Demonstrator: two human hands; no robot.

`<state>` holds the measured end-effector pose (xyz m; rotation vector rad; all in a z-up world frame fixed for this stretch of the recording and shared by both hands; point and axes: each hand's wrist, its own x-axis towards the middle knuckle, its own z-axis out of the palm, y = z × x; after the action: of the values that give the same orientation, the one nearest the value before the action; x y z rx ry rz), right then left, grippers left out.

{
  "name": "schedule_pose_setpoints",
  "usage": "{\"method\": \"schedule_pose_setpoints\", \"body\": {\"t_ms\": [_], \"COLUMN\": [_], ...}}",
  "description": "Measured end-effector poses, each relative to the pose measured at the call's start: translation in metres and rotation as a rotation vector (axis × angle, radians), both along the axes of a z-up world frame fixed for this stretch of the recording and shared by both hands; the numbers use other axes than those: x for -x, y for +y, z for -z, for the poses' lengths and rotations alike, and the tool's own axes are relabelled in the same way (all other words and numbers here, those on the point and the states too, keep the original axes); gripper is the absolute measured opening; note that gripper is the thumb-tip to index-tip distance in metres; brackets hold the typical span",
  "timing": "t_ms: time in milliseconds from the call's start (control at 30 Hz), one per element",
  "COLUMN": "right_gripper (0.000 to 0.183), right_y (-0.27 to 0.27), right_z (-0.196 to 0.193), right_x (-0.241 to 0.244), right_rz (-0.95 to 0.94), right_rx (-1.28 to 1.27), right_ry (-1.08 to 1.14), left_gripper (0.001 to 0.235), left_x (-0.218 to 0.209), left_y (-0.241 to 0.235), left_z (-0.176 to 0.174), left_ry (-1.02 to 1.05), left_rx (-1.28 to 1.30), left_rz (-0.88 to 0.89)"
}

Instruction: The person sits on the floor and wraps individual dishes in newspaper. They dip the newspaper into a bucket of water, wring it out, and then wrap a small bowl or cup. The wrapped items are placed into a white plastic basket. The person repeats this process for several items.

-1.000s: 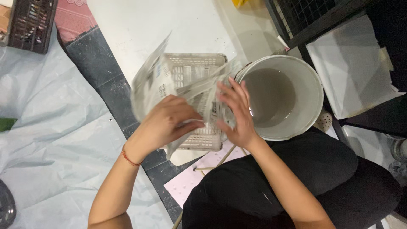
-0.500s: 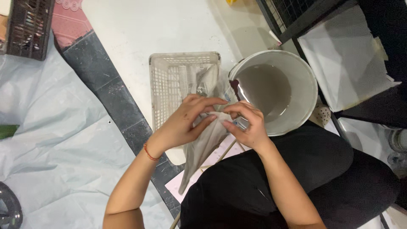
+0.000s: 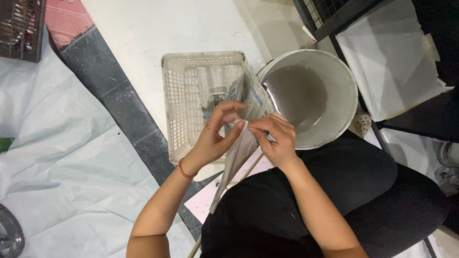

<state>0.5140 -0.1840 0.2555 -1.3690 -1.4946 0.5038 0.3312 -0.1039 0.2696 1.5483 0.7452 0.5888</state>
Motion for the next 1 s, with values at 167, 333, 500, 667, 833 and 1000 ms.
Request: {"method": "schedule_pose_setpoints", "body": {"t_ms": [167,333,500,667,833,1000], "right_gripper": [0.023,0.024,0.011,0.022,0.026,0.022], "right_y": [0.004,0.009,0.009,0.009,0.009,0.010], "right_z": [-0.012,-0.017,-0.012,-0.013,-0.010,-0.005], "right_x": [-0.006,-0.013,-0.012,-0.014,-0.019,-0.019], "right_rz": [-0.106,-0.172,-0.159,-0.163,-0.197,-0.192], "right_rx": [0.163,0.317,0.305,0.285,0.403,0.392], "right_ry": [0.156,0.059,0.051,0.039,-0.075,-0.118], "left_gripper": [0.034,0.032,0.030,0.029,0.044,0.094], "left_x": [0.002,0.007,0.007,0.015,0.017,0.021], "left_y": [0.014,0.025,0.030,0.035,0.040,0.067], "left_z": [-0.005,-0.014,-0.016,-0.017,-0.024,-0.036], "left_ry": [0.033,0.238,0.243,0.269,0.364,0.427], "left_rx": [-0.512,-0.587,-0.657,-0.659,-0.667,-0.601], "left_rz": [0.003,0.121,0.125,0.113,0.189,0.430]}}
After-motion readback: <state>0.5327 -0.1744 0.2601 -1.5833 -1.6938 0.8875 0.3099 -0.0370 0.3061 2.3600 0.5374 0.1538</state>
